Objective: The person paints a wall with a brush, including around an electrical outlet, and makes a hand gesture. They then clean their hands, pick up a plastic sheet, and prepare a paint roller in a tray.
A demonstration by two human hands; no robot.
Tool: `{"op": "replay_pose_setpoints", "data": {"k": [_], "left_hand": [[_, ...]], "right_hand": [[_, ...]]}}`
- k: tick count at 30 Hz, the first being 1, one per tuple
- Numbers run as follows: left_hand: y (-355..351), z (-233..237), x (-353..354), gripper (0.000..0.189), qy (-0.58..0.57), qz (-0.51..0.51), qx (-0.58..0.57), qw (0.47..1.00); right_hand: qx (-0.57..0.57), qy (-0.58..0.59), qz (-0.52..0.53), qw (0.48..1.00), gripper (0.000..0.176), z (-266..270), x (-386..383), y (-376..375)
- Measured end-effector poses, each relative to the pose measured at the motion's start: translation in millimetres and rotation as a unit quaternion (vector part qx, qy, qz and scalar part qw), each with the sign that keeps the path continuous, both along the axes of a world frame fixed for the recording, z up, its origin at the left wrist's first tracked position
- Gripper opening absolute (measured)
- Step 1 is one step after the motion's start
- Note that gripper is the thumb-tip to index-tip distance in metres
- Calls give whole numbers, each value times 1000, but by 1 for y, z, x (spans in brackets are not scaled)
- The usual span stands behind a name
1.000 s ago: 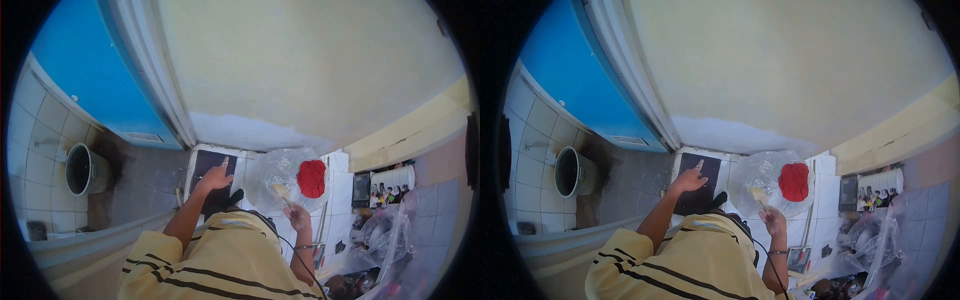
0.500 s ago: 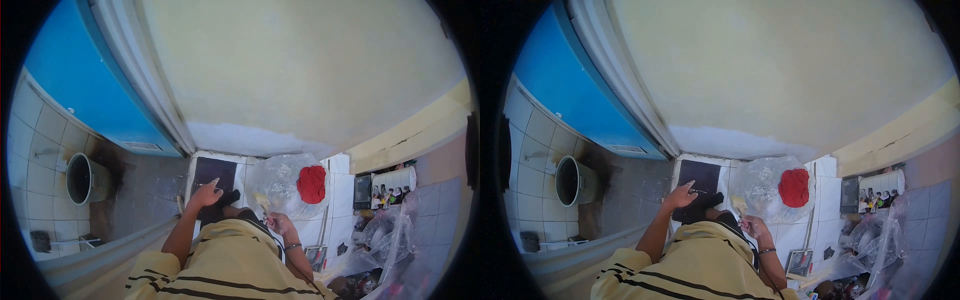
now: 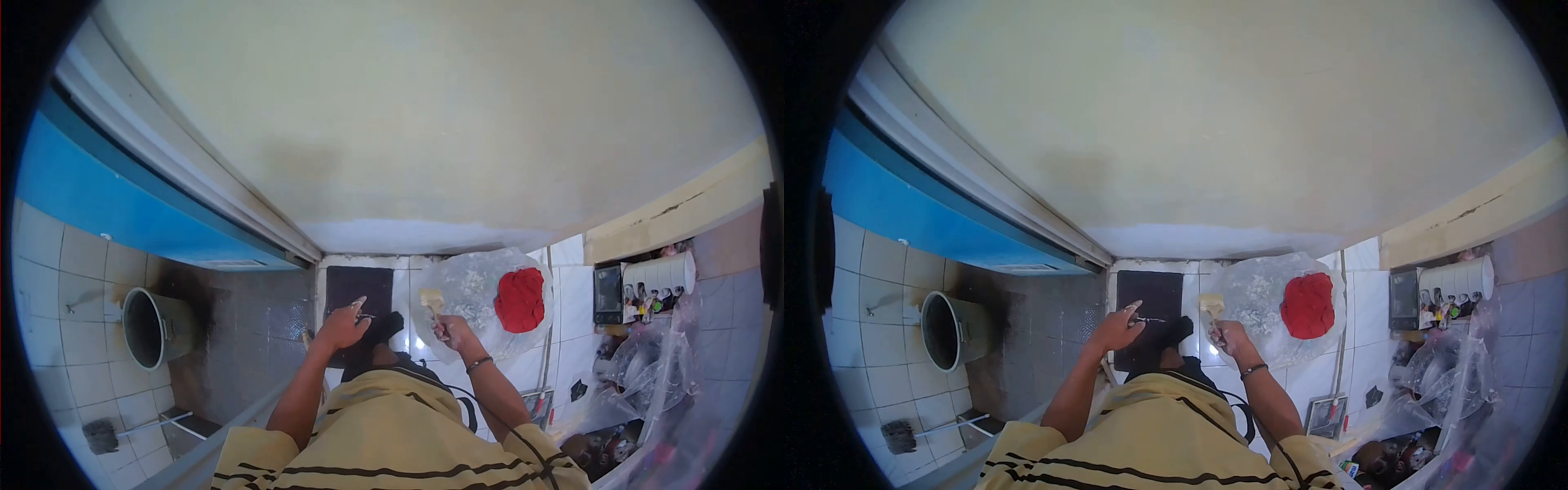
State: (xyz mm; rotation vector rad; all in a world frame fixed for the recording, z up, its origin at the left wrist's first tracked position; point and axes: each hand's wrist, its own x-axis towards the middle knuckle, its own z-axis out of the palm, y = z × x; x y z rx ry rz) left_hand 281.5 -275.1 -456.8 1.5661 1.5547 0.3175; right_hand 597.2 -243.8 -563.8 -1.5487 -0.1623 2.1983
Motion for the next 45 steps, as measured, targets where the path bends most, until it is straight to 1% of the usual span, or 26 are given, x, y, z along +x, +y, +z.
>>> {"op": "replay_pose_setpoints", "data": {"k": [3,5,6,7,8,9,11,12,14,16,17,19,20,22,23,24,26,28,31,34,35,36,39,42,44,45], "left_hand": [[6,12,-8,63,30,8,-40,999],[8,13,-18,62,45,18,-53,997],[3,11,-23,61,48,27,-53,997],[4,13,-27,61,50,36,-50,997],[5,17,-31,60,66,40,-101,992],[4,18,-35,60,83,36,-103,991],[-4,16,-44,59,116,29,-105,987],[-6,16,-46,60,109,34,-114,987],[-11,20,-53,60,98,47,-132,985],[-18,25,-56,59,113,53,-119,985],[-21,23,-57,59,119,56,-112,985],[-32,14,-62,58,135,61,-151,977],[-34,9,-65,58,140,64,-171,973],[-39,8,-65,58,146,54,-156,975],[-42,9,-63,58,148,51,-148,977],[-44,12,-61,58,140,57,-157,976],[-40,19,-60,59,126,66,-166,976],[-45,12,-64,59,153,49,-156,975],[-43,10,-72,58,172,40,-145,974],[-34,24,-71,58,145,54,-122,980],[-32,30,-69,57,128,64,-114,983],[-33,29,-68,57,127,60,-100,985],[-32,13,-70,59,120,54,-72,989],[-30,20,-54,62,99,54,-78,991],[-25,38,-38,62,83,49,-66,993],[-29,33,-35,62,68,44,-54,995]], "right_hand": [[-4,-16,4,1000,9,-18,-12,19],[1,-13,15,1000,12,-41,-15,35],[-11,-54,15,998,16,-54,-20,43],[-7,-48,8,999,13,-69,-22,50],[-3,-42,1,999,10,-84,-22,56],[0,-37,-6,999,8,-98,-25,62],[-14,-50,-33,998,10,-123,-36,78],[-10,-54,-35,998,10,-138,-40,88],[-4,-73,-39,997,11,-149,-56,104],[0,-107,-47,993,11,-151,-74,131],[0,-101,-76,992,11,-154,-84,146],[-2,-92,-132,987,11,-168,-99,174],[31,-76,-130,988,12,-173,-103,190],[91,-50,-121,987,13,-187,-106,205],[95,-48,-136,985,14,-197,-109,205],[100,-47,-152,982,15,-232,-114,210],[102,-37,-169,980,18,-232,-114,211],[92,-19,-169,981,20,-174,-110,200],[110,-35,-147,982,19,-160,-114,201],[139,21,-168,976,21,-135,-108,193],[146,35,-178,973,21,-124,-103,185],[195,37,-155,968,23,-102,-95,170],[248,30,-142,958,21,-38,-77,108],[260,-32,-31,964,21,-54,-34,52],[255,-68,-18,964,20,-82,-1,10],[237,-114,-13,965,20,-81,15,-12]]}}
